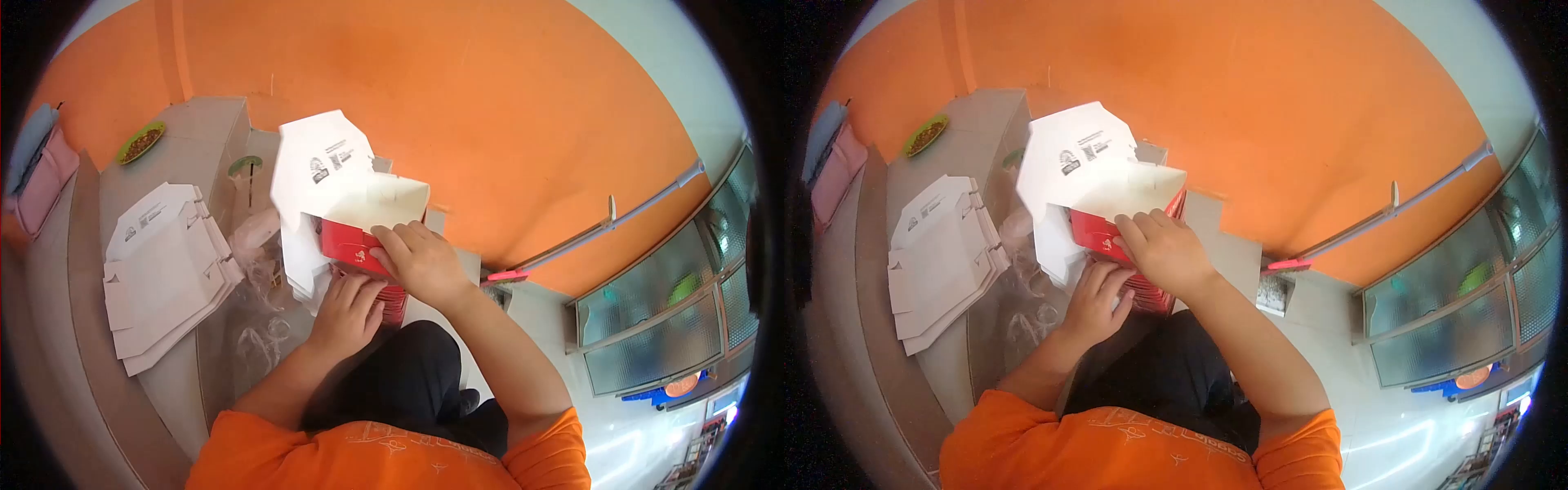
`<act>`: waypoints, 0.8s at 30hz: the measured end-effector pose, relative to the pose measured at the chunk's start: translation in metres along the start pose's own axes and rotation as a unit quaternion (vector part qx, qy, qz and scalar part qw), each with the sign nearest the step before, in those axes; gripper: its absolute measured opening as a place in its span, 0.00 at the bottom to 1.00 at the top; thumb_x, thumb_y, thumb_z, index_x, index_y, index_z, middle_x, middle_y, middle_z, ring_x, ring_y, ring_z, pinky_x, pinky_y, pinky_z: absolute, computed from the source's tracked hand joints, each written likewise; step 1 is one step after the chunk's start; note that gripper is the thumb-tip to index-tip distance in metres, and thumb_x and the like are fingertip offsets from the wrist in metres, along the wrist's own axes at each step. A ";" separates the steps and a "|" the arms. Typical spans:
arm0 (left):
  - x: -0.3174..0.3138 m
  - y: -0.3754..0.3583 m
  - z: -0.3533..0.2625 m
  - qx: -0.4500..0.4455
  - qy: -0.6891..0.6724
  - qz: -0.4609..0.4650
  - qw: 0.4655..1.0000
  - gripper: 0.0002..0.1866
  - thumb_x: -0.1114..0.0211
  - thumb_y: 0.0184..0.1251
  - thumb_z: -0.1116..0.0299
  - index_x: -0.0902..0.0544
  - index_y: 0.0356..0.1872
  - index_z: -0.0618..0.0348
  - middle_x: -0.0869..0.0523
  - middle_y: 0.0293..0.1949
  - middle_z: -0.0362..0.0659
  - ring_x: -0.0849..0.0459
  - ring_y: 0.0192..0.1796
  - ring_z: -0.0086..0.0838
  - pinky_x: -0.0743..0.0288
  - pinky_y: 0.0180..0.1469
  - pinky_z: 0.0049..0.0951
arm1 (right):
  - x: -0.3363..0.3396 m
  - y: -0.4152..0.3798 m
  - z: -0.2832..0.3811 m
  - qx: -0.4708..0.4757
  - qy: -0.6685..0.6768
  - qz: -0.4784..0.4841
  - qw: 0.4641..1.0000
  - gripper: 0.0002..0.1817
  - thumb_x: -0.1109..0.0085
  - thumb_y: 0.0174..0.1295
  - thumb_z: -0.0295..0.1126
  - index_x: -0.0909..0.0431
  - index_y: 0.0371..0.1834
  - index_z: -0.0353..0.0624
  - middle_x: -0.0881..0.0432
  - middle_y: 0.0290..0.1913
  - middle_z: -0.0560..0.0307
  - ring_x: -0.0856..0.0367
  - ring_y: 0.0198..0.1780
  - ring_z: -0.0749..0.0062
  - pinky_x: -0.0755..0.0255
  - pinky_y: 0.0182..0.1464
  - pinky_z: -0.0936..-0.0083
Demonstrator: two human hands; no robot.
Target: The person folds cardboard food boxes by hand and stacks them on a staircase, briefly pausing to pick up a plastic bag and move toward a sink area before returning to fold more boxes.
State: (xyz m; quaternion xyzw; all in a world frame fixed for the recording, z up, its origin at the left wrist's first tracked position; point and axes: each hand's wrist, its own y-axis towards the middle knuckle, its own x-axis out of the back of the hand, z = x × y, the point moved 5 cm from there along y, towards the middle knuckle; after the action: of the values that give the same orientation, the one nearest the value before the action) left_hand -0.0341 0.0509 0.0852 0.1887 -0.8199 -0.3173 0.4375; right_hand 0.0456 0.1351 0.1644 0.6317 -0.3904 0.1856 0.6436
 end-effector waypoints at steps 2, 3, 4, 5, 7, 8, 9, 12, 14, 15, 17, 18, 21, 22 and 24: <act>-0.002 -0.002 0.005 0.009 -0.026 -0.008 1.000 0.16 0.38 0.54 0.72 0.24 0.47 0.60 0.26 0.44 0.49 0.26 0.49 0.45 0.39 0.60 0.55 | -0.007 -0.010 -0.002 0.011 -0.011 -0.009 1.000 0.14 0.36 0.53 0.34 0.24 0.41 0.42 0.27 0.26 0.59 0.26 0.28 0.68 0.29 0.29 0.73; -0.001 -0.003 0.008 0.017 -0.049 -0.024 0.998 0.17 0.38 0.54 0.73 0.24 0.47 0.60 0.25 0.44 0.49 0.25 0.48 0.46 0.39 0.60 0.54 | -0.009 -0.014 -0.001 0.030 -0.023 -0.021 0.999 0.13 0.36 0.53 0.34 0.24 0.40 0.42 0.28 0.25 0.61 0.27 0.28 0.69 0.29 0.29 0.74; -0.002 -0.003 0.008 0.009 -0.039 -0.029 0.999 0.17 0.38 0.53 0.74 0.25 0.46 0.61 0.24 0.43 0.49 0.25 0.47 0.45 0.38 0.59 0.52 | -0.012 -0.015 0.000 0.027 -0.023 -0.021 0.999 0.13 0.36 0.53 0.34 0.24 0.40 0.42 0.28 0.25 0.61 0.27 0.28 0.69 0.29 0.29 0.74; -0.002 -0.001 0.007 0.009 -0.039 -0.025 0.999 0.17 0.38 0.53 0.74 0.25 0.46 0.61 0.24 0.43 0.49 0.25 0.47 0.45 0.38 0.59 0.52 | -0.014 -0.014 0.000 0.015 -0.016 -0.039 0.999 0.13 0.36 0.53 0.34 0.24 0.40 0.43 0.28 0.25 0.61 0.27 0.27 0.70 0.29 0.28 0.74; -0.001 0.002 0.004 0.015 -0.014 -0.029 0.999 0.17 0.39 0.52 0.74 0.24 0.45 0.60 0.24 0.42 0.47 0.25 0.47 0.43 0.38 0.59 0.50 | -0.015 -0.015 0.000 0.003 -0.007 -0.056 0.998 0.12 0.36 0.53 0.34 0.24 0.39 0.43 0.28 0.25 0.61 0.28 0.27 0.70 0.30 0.28 0.74; -0.001 0.002 0.005 0.016 -0.013 -0.026 0.999 0.17 0.39 0.52 0.74 0.24 0.45 0.60 0.24 0.42 0.47 0.25 0.47 0.43 0.38 0.59 0.50 | -0.016 -0.015 -0.001 0.005 -0.010 -0.050 0.999 0.12 0.36 0.53 0.34 0.23 0.39 0.43 0.29 0.24 0.61 0.28 0.27 0.70 0.30 0.28 0.74; -0.002 0.003 0.005 0.004 0.000 -0.024 1.000 0.17 0.39 0.51 0.74 0.23 0.45 0.58 0.24 0.42 0.46 0.25 0.46 0.42 0.37 0.57 0.49 | -0.017 -0.015 -0.001 0.006 -0.014 -0.045 0.999 0.12 0.36 0.53 0.34 0.23 0.39 0.43 0.29 0.24 0.61 0.28 0.27 0.70 0.30 0.28 0.74; 0.001 0.006 0.004 -0.014 0.020 -0.016 1.000 0.17 0.39 0.49 0.75 0.23 0.44 0.55 0.23 0.41 0.43 0.25 0.45 0.40 0.37 0.54 0.46 | -0.018 -0.016 0.000 -0.001 -0.004 -0.066 0.998 0.12 0.36 0.53 0.33 0.24 0.38 0.43 0.29 0.24 0.61 0.28 0.27 0.70 0.30 0.28 0.74; 0.002 0.006 0.004 -0.017 0.029 -0.011 0.999 0.17 0.40 0.48 0.75 0.22 0.44 0.54 0.23 0.41 0.41 0.25 0.45 0.39 0.37 0.52 0.44 | -0.023 -0.018 -0.001 -0.001 -0.003 -0.072 0.997 0.11 0.36 0.53 0.33 0.24 0.37 0.43 0.29 0.24 0.61 0.28 0.27 0.69 0.30 0.28 0.74; 0.002 0.006 0.007 -0.023 0.028 0.000 0.999 0.17 0.40 0.48 0.75 0.22 0.44 0.53 0.23 0.41 0.41 0.25 0.45 0.38 0.37 0.51 0.44 | -0.025 -0.019 -0.001 0.000 -0.003 -0.079 0.997 0.10 0.36 0.53 0.33 0.24 0.36 0.44 0.30 0.24 0.62 0.28 0.27 0.69 0.30 0.28 0.74; 0.003 0.008 0.005 -0.033 0.030 0.015 0.999 0.18 0.40 0.48 0.75 0.22 0.44 0.53 0.22 0.41 0.40 0.25 0.45 0.37 0.37 0.50 0.43 | -0.025 -0.021 -0.001 -0.007 -0.002 -0.072 0.997 0.10 0.36 0.53 0.33 0.25 0.35 0.44 0.29 0.24 0.62 0.28 0.27 0.69 0.30 0.29 0.74; 0.005 0.010 0.003 -0.034 0.042 0.021 0.998 0.18 0.39 0.48 0.75 0.22 0.44 0.53 0.22 0.40 0.39 0.25 0.45 0.37 0.38 0.51 0.42 | -0.024 -0.022 -0.002 -0.011 -0.002 -0.064 0.998 0.09 0.37 0.53 0.33 0.25 0.34 0.45 0.29 0.24 0.61 0.28 0.27 0.69 0.30 0.29 0.74; 0.006 0.010 0.004 -0.036 0.080 0.025 0.996 0.17 0.39 0.48 0.74 0.23 0.43 0.53 0.23 0.41 0.39 0.26 0.45 0.37 0.37 0.51 0.43 | -0.022 -0.027 -0.001 -0.014 0.017 -0.040 0.999 0.08 0.37 0.54 0.34 0.25 0.33 0.46 0.28 0.25 0.61 0.26 0.29 0.69 0.30 0.31 0.73; 0.006 0.009 0.005 -0.035 0.106 0.023 0.993 0.16 0.39 0.49 0.73 0.23 0.43 0.53 0.23 0.41 0.40 0.26 0.46 0.38 0.36 0.50 0.44 | -0.018 -0.029 0.000 -0.016 0.015 -0.041 0.999 0.08 0.37 0.54 0.34 0.25 0.33 0.46 0.28 0.25 0.61 0.26 0.29 0.69 0.30 0.31 0.73; 0.006 0.007 0.013 -0.006 0.103 0.007 0.995 0.15 0.39 0.50 0.73 0.23 0.42 0.54 0.23 0.42 0.42 0.26 0.46 0.40 0.35 0.50 0.45 | -0.012 -0.031 -0.002 -0.052 0.015 0.029 0.998 0.10 0.40 0.56 0.36 0.25 0.39 0.48 0.27 0.25 0.62 0.24 0.31 0.69 0.30 0.36 0.71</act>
State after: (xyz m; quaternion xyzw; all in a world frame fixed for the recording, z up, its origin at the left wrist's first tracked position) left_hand -0.0483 0.0572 0.0880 0.2123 -0.7694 -0.2984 0.5233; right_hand 0.0609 0.1359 0.1351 0.5828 -0.4079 0.1926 0.6759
